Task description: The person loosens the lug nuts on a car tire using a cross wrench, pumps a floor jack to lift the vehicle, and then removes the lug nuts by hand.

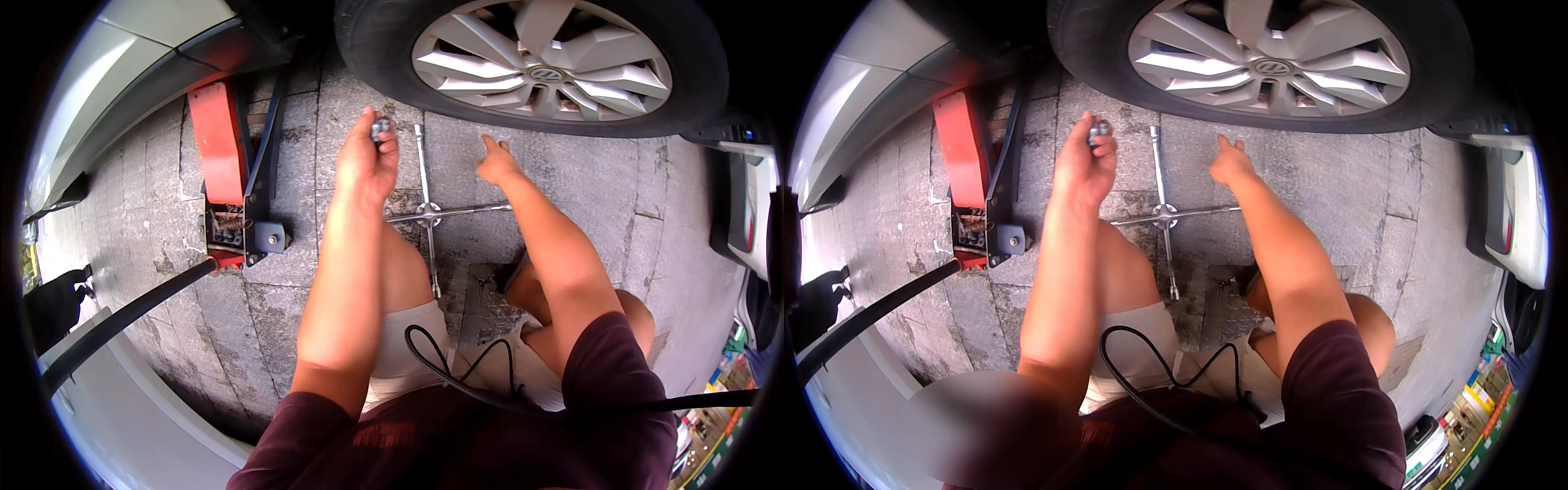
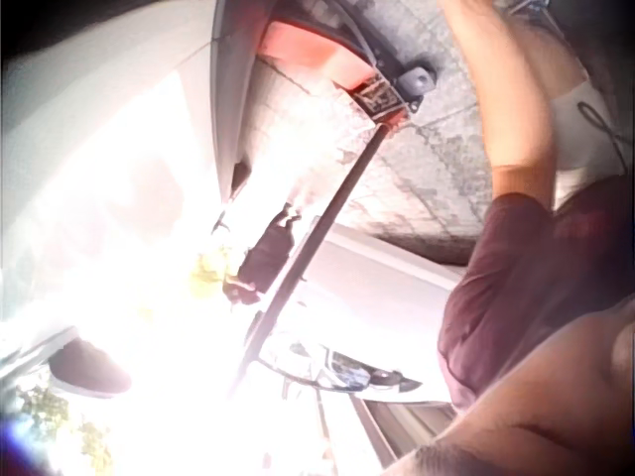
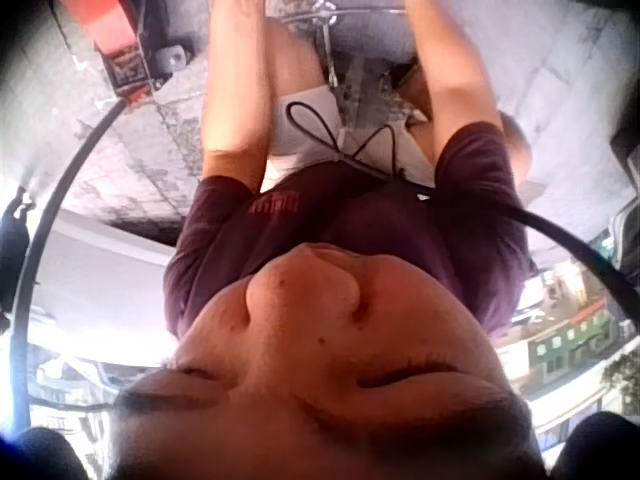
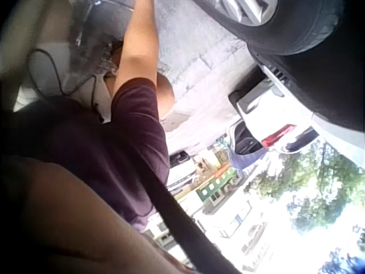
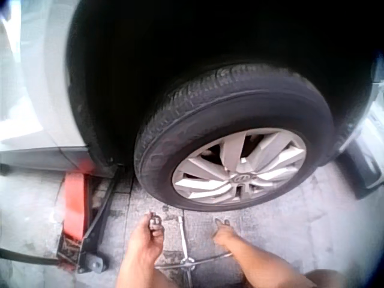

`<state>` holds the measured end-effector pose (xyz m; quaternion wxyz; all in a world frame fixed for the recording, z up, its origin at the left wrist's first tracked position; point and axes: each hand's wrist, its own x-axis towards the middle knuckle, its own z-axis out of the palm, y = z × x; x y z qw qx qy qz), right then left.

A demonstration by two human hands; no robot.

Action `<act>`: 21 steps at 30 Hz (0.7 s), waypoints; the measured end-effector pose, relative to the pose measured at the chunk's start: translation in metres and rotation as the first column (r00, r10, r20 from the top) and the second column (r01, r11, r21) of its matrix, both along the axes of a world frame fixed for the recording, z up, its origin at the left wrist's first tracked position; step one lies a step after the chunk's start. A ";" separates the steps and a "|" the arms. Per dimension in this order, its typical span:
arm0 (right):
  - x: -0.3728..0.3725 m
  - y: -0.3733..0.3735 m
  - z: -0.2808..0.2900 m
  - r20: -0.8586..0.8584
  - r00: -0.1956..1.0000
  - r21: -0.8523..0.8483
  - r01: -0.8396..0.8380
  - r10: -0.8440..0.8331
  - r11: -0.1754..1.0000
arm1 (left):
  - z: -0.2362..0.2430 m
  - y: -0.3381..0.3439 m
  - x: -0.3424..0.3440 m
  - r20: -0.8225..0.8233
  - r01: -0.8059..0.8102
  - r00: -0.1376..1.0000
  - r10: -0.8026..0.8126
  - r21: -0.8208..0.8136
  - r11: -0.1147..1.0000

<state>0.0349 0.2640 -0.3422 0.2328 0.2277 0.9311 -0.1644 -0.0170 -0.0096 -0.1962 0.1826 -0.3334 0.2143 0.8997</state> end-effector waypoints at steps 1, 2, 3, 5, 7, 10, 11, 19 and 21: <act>0.011 0.012 -0.028 0.080 0.995 -0.014 -0.058 0.059 0.998 | 0.005 -0.026 0.005 -0.022 0.012 1.000 -0.014 -0.076 0.997; 0.021 0.027 -0.055 0.156 0.981 -0.039 -0.107 0.112 0.993 | 0.011 -0.048 0.008 -0.042 0.031 0.998 -0.038 -0.161 0.986; 0.032 0.036 -0.078 0.098 0.986 -0.020 -0.137 0.138 0.990 | 0.005 -0.074 0.015 -0.051 0.067 0.995 -0.084 -0.263 0.962; 0.044 0.031 -0.100 -0.020 0.988 0.023 -0.155 0.155 0.988 | -0.007 -0.118 0.032 0.031 0.100 0.995 -0.096 -0.441 0.892; 0.052 0.021 -0.102 -0.135 0.979 0.078 -0.141 0.150 0.987 | -0.045 -0.158 0.058 0.132 0.123 0.989 -0.068 -0.470 0.874; 0.059 0.004 -0.094 -0.139 0.978 0.034 -0.151 0.154 0.988 | -0.095 -0.174 0.091 0.237 0.110 0.972 -0.002 -0.443 0.890; 0.057 -0.007 -0.084 -0.171 0.983 0.001 -0.063 0.063 0.998 | -0.114 -0.173 0.101 0.267 0.128 0.964 -0.012 -0.423 0.897; 0.047 -0.173 -0.022 0.288 0.957 -0.875 0.258 0.014 0.410 | -0.128 -0.104 0.103 0.318 0.462 0.854 -0.413 -0.097 0.881; 0.043 -0.194 0.030 0.233 0.967 -0.873 0.161 0.104 0.460 | -0.188 -0.126 0.119 0.294 0.431 0.877 -0.380 -0.129 0.893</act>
